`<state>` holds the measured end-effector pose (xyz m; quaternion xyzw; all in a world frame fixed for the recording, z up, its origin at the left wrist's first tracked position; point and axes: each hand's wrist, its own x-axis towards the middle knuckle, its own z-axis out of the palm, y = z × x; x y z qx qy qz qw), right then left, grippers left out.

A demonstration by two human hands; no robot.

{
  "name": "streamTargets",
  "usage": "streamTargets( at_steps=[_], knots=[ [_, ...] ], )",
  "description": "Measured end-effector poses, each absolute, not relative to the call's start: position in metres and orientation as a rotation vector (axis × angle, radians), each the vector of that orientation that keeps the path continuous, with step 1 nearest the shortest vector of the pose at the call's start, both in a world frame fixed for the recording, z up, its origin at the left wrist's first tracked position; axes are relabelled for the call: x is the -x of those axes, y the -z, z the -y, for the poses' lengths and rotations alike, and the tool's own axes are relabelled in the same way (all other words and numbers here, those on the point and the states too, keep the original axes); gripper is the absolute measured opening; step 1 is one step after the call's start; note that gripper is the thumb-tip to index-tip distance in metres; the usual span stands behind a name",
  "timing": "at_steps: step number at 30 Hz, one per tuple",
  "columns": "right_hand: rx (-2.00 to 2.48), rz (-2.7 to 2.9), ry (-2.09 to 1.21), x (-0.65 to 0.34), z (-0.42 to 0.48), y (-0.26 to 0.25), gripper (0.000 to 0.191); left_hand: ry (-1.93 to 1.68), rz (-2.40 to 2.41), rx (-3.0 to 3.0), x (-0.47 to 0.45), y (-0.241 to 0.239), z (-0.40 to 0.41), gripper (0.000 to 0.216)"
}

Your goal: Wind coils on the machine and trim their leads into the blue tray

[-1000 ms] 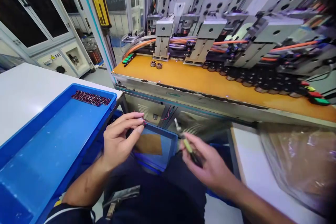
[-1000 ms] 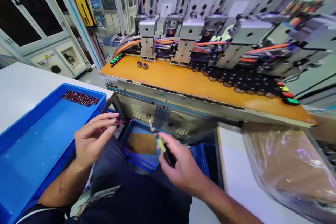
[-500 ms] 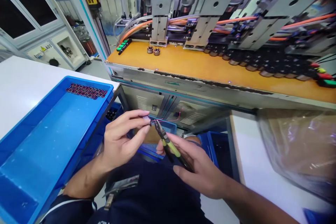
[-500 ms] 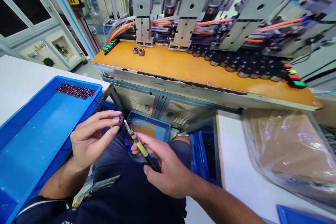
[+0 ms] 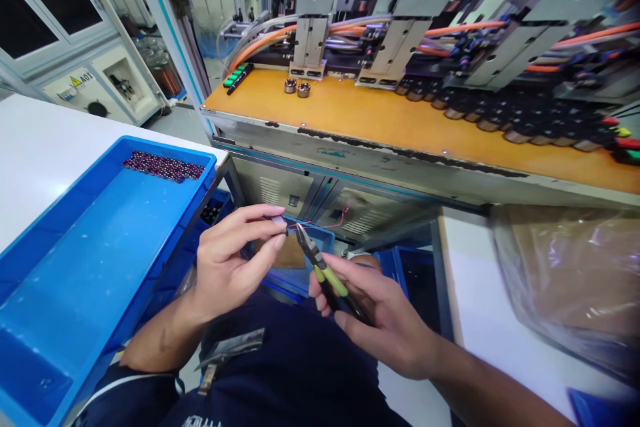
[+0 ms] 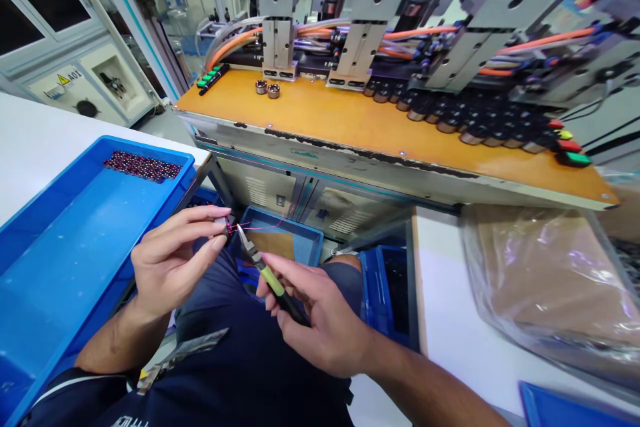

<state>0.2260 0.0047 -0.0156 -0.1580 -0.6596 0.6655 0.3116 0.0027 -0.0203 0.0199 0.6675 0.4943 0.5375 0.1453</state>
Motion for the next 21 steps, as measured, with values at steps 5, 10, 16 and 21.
streamTargets(
  at_steps=[5, 10, 16, 21],
  knots=[
    [0.397, 1.733, -1.756, -0.2234, -0.0045, 0.0174, 0.070, -1.553, -1.427, -1.917, -0.0021, -0.0194, 0.0220, 0.033],
    [0.421, 1.735, -1.720, -0.2225, -0.0027, 0.0185, 0.063, -1.541, -1.419, -1.901, -0.0021, -0.0189, 0.0221, 0.033],
    [0.533, 1.735, -1.715, -0.2204, 0.0016, 0.0124, 0.057, -1.549, -1.398, -1.871, -0.0035, -0.0177, 0.0217, 0.035],
    [0.651, 1.654, -1.812, -0.2217, 0.0032, 0.0110, 0.050, -1.590, -1.386, -1.688, -0.0047, -0.0137, 0.0227, 0.041]
  ],
)
